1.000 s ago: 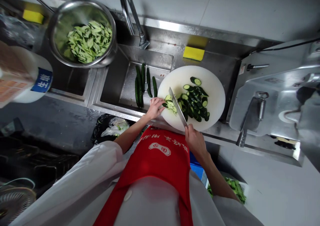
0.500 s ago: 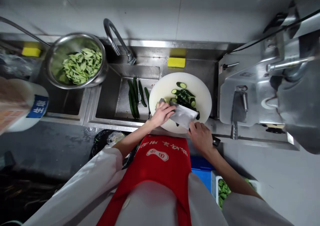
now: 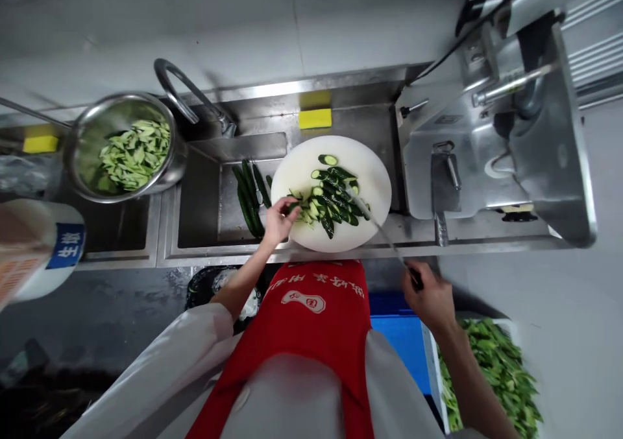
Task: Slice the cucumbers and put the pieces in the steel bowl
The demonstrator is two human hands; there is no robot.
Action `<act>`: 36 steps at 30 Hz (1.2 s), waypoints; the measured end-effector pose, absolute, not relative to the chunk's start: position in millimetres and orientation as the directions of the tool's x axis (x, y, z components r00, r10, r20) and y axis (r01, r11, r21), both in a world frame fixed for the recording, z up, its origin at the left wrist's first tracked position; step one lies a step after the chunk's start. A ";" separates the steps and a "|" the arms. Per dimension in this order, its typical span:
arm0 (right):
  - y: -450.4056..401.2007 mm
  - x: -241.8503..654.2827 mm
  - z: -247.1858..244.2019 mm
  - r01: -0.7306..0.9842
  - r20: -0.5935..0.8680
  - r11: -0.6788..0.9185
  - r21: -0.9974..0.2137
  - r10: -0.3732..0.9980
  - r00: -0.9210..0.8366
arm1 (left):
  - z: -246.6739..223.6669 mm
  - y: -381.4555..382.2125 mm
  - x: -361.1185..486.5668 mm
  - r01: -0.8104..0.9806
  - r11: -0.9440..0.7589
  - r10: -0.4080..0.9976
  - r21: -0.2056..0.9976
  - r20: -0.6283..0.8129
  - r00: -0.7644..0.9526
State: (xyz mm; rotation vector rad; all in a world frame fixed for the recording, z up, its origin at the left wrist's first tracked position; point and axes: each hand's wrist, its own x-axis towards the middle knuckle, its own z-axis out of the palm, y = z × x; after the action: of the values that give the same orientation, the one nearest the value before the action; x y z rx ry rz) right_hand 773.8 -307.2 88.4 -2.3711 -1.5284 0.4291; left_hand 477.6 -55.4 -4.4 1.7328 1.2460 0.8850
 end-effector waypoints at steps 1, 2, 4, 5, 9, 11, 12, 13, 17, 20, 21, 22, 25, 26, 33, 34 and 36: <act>-319.6 772.7 85.2 0.747 -0.138 -0.497 -0.443 0.860 0.491 | -1.3 -72.7 495.2 0.375 -0.199 0.934 0.905 0.059 0.353; -331.1 769.5 80.9 0.657 -0.182 -0.593 -0.465 0.791 0.584 | -0.5 -89.5 514.7 0.364 -0.216 0.899 0.906 0.039 0.437; -350.9 757.5 68.9 0.471 -0.260 -0.738 -0.483 0.635 0.728 | -6.0 -117.4 553.0 0.368 -0.272 0.802 0.889 -0.002 0.597; -359.2 749.5 61.0 0.379 -0.300 -0.778 -0.501 0.567 0.768 | -11.8 -126.9 568.9 0.383 -0.314 0.749 0.869 -0.022 0.663; -383.3 710.4 19.9 0.057 -0.507 -0.791 -0.609 0.444 0.738 | -39.2 -132.6 595.1 0.454 -0.563 0.571 0.690 -0.072 0.818; -389.6 689.5 -3.3 -0.047 -0.569 -0.765 -0.642 0.435 0.698 | -47.4 -122.8 590.0 0.437 -0.680 0.505 0.589 -0.055 0.861; -391.2 679.6 -14.4 -0.096 -0.596 -0.748 -0.657 0.437 0.674 | -49.4 -117.1 585.8 0.415 -0.723 0.475 0.553 -0.038 0.879; -392.0 670.4 -24.8 -0.139 -0.617 -0.729 -0.670 0.442 0.651 | -50.4 -111.7 581.7 0.387 -0.754 0.444 0.531 -0.022 0.896; -387.6 644.5 -54.4 -0.181 -0.627 -0.689 -0.702 0.477 0.615 | -49.9 -98.1 575.8 0.232 -0.816 0.262 0.530 -0.019 0.965; -381.5 637.3 -63.5 -0.175 -0.614 -0.683 -0.709 0.476 0.630 | -49.6 -94.5 581.8 0.174 -0.833 0.181 0.525 -0.039 0.983; -379.8 636.6 -64.9 -0.180 -0.613 -0.679 -0.711 0.475 0.631 | -49.4 -93.7 584.0 0.172 -0.837 0.175 0.520 -0.044 0.984; -378.4 636.4 -65.9 -0.184 -0.613 -0.677 -0.713 0.474 0.631 | -48.9 -92.9 585.9 0.171 -0.838 0.170 0.518 -0.050 0.984; -376.5 637.3 -68.0 -0.180 -0.604 -0.667 -0.723 0.484 0.633 | -46.4 -90.8 589.2 0.184 -0.839 0.165 0.512 -0.083 0.983; -376.6 637.8 -68.8 -0.177 -0.600 -0.663 -0.728 0.489 0.633 | -45.4 -90.2 589.7 0.189 -0.840 0.163 0.509 -0.095 0.982; -379.4 639.4 -70.5 -0.115 -0.606 -0.706 -0.699 0.498 0.620 | -43.2 -89.2 591.7 0.177 -0.846 0.130 0.504 -0.126 0.983; -379.3 639.8 -70.2 -0.106 -0.608 -0.712 -0.695 0.502 0.615 | -43.4 -89.5 591.7 0.177 -0.843 0.132 0.508 -0.124 0.983; -380.0 640.8 -69.6 -0.083 -0.599 -0.713 -0.696 0.514 0.614 | -43.3 -90.4 591.7 0.180 -0.840 0.143 0.511 -0.112 0.983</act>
State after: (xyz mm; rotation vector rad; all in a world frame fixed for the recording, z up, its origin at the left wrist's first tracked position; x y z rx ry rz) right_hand 640.8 -380.0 -69.6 -2.1310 -0.3377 1.0843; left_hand 591.7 -90.4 -43.3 2.5837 0.2275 -0.0932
